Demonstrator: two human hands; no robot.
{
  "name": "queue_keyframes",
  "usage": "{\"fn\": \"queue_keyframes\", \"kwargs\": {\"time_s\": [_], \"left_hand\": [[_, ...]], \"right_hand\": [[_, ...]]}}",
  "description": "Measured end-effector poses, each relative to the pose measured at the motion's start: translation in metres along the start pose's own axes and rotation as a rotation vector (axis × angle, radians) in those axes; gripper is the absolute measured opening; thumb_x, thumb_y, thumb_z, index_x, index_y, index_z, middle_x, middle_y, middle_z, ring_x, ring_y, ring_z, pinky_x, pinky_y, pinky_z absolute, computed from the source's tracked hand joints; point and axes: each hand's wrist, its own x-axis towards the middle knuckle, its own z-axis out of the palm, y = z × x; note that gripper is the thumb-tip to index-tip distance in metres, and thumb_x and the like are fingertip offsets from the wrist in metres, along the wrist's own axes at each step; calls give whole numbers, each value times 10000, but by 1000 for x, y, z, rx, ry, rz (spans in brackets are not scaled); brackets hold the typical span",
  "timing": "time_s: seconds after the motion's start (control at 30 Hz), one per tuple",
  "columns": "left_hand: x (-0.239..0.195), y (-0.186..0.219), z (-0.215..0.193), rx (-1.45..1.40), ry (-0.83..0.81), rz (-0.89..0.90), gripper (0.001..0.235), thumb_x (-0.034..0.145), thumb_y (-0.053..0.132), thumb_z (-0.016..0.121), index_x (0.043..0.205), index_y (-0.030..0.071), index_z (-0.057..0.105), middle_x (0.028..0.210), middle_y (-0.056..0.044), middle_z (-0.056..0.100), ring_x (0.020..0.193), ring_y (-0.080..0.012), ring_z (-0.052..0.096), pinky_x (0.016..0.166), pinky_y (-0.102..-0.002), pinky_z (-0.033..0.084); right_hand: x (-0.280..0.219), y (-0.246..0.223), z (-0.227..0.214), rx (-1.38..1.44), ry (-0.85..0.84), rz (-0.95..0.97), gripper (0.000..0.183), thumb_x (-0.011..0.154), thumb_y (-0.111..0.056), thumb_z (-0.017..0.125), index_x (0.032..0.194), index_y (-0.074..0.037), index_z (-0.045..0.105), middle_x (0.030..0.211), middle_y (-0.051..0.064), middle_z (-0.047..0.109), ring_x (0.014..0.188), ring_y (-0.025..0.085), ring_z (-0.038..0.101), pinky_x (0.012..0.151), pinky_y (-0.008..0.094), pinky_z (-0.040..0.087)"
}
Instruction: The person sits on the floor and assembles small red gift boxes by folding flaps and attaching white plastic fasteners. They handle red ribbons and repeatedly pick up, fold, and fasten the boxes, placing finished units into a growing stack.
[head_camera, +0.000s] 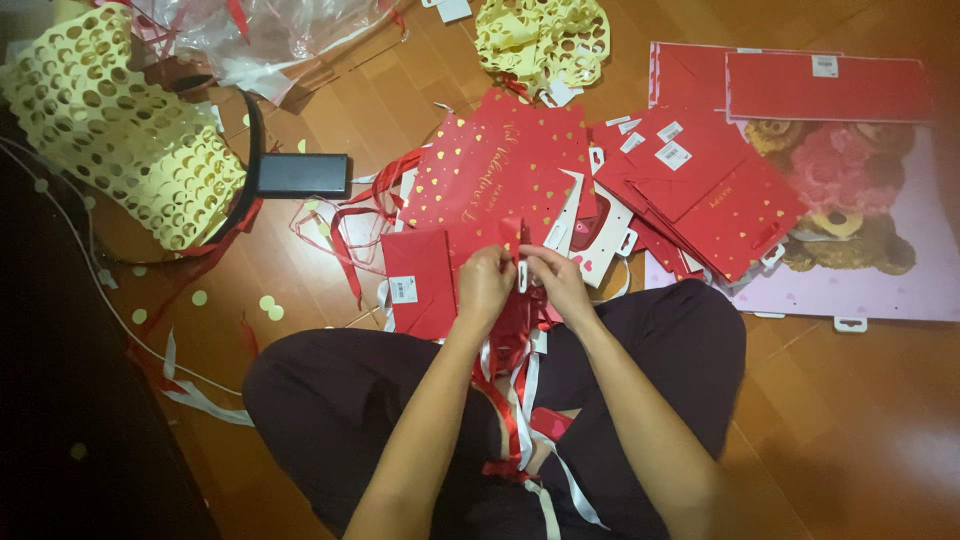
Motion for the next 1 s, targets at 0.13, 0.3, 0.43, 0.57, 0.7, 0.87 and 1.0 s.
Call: {"fn": "queue_keyframes", "kwargs": {"time_s": [0.13,0.3,0.43,0.57,0.7,0.87,1.0], "left_hand": [[0,-8,5,-45,-40,-83,100,864,121,745,911,34,757,824,-184,739,774,-326,731,693,-419,553],[2,-29,20,-337,-93,-269,132,842,142,784,930,43,787,822,-94,785,751,-170,752,707,-322,572],[-1,-44,33,-382,-118,-327,123,845,134,789,924,40,789,805,-62,783,736,-111,724,705,-297,567],[-5,-58,47,-409,-142,-296,148,868,131,800,975,28,789,833,-51,783,766,-116,704,715,-297,559],[5,-68,52,-883,-205,-524,304,988,310,682,1134,45,716,934,-42,761,804,-124,717,731,-303,561],[9,-79,40,-909,-255,-762,543,1037,521,471,1202,75,732,893,-14,678,759,-91,630,706,-295,465],[6,-75,40,-920,-251,-730,534,1049,496,489,1191,46,738,824,13,646,747,-86,598,743,-288,512]], "right_hand": [[4,4,-2,58,-45,10,305,1055,-165,553,1267,-21,719,1086,-9,724,968,55,621,874,221,493],[13,20,-2,-97,24,3,289,1012,-116,595,1273,-25,678,1086,39,728,969,116,655,844,281,516],[10,24,2,-485,95,-159,253,945,-72,640,1185,-25,702,1059,127,704,918,254,685,818,352,533],[3,14,7,-616,177,-203,138,924,-89,672,1035,-9,688,981,155,695,902,337,690,780,402,529],[-3,1,8,-695,275,-298,113,970,-94,614,1043,-16,652,933,167,717,861,360,695,740,432,533],[1,-3,2,-441,433,-111,131,1074,-141,478,1092,-35,554,851,99,769,766,240,751,653,381,557],[2,8,-3,-209,430,-77,174,1094,-193,426,1137,-50,514,867,84,730,757,183,751,608,323,563]]}}
